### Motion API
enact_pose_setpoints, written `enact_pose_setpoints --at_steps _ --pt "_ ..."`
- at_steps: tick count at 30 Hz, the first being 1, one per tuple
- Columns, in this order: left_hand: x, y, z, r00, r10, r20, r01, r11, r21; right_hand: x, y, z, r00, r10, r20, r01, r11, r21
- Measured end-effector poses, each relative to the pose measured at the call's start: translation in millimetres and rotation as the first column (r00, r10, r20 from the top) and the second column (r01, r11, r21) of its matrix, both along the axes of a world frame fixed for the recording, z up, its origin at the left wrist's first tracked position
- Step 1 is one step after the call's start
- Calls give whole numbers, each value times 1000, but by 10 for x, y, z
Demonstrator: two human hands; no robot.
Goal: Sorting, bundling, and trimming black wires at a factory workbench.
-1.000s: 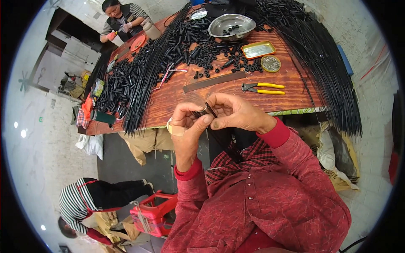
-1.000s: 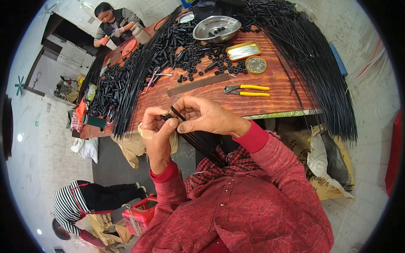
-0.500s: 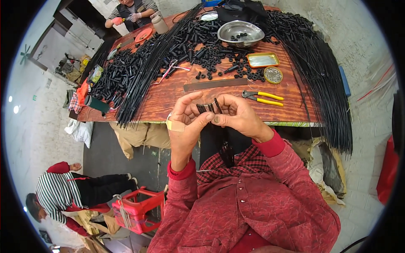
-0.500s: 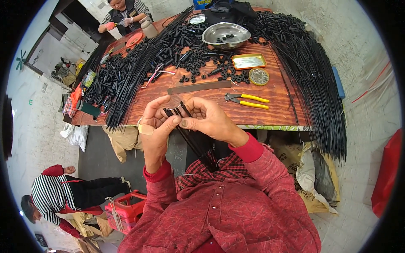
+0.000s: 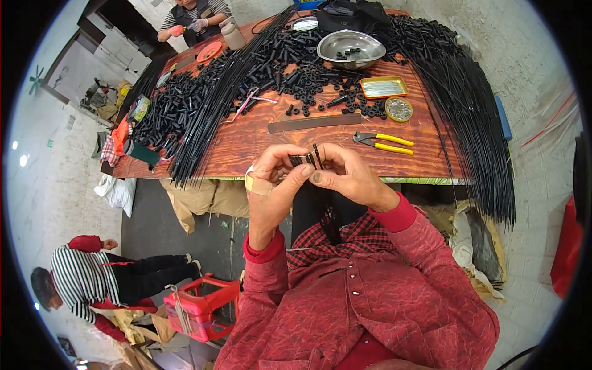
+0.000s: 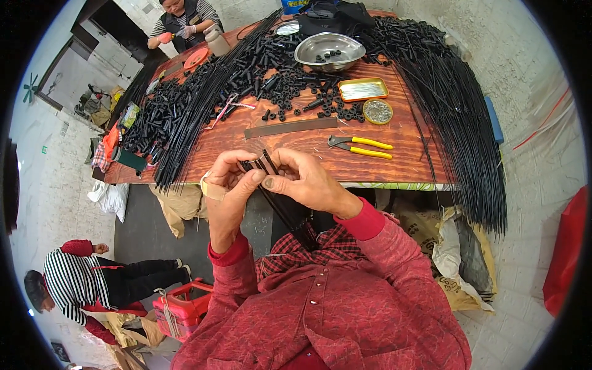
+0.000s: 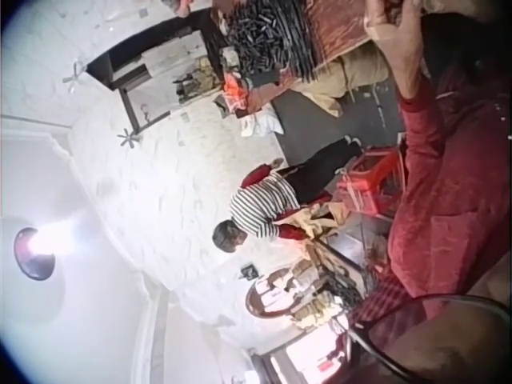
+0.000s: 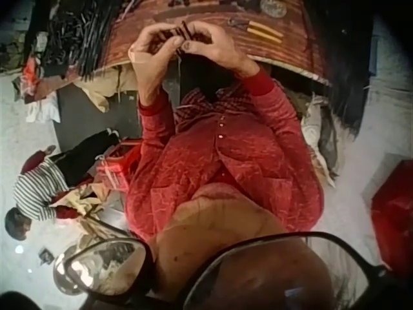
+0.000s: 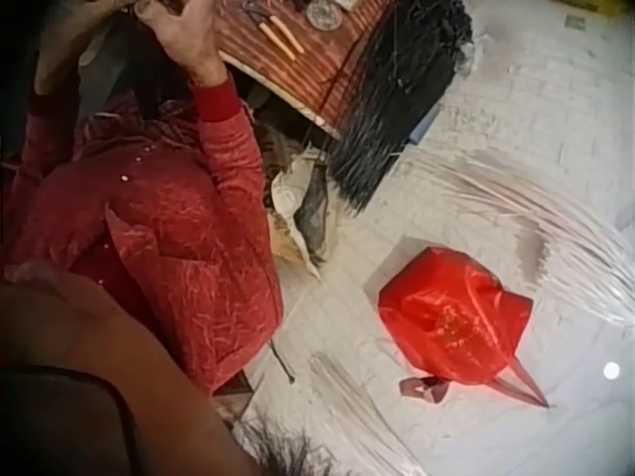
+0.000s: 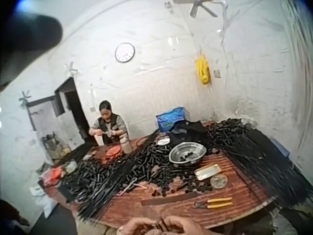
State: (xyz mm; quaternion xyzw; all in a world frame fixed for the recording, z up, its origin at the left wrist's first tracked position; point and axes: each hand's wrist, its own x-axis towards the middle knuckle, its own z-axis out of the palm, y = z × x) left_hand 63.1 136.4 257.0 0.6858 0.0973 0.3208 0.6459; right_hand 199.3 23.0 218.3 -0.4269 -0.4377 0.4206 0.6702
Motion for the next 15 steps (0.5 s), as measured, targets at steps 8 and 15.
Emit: enact_pose_setpoints --at_steps 8,15 --pt "-4 -34 19 999 -31 24 33 997 -74 20 -18 26 988 113 -104 -112 994 19" --pt "-39 -48 47 1000 -8 -4 8 999 -54 -45 -14 56 985 64 -160 -61 998 27"
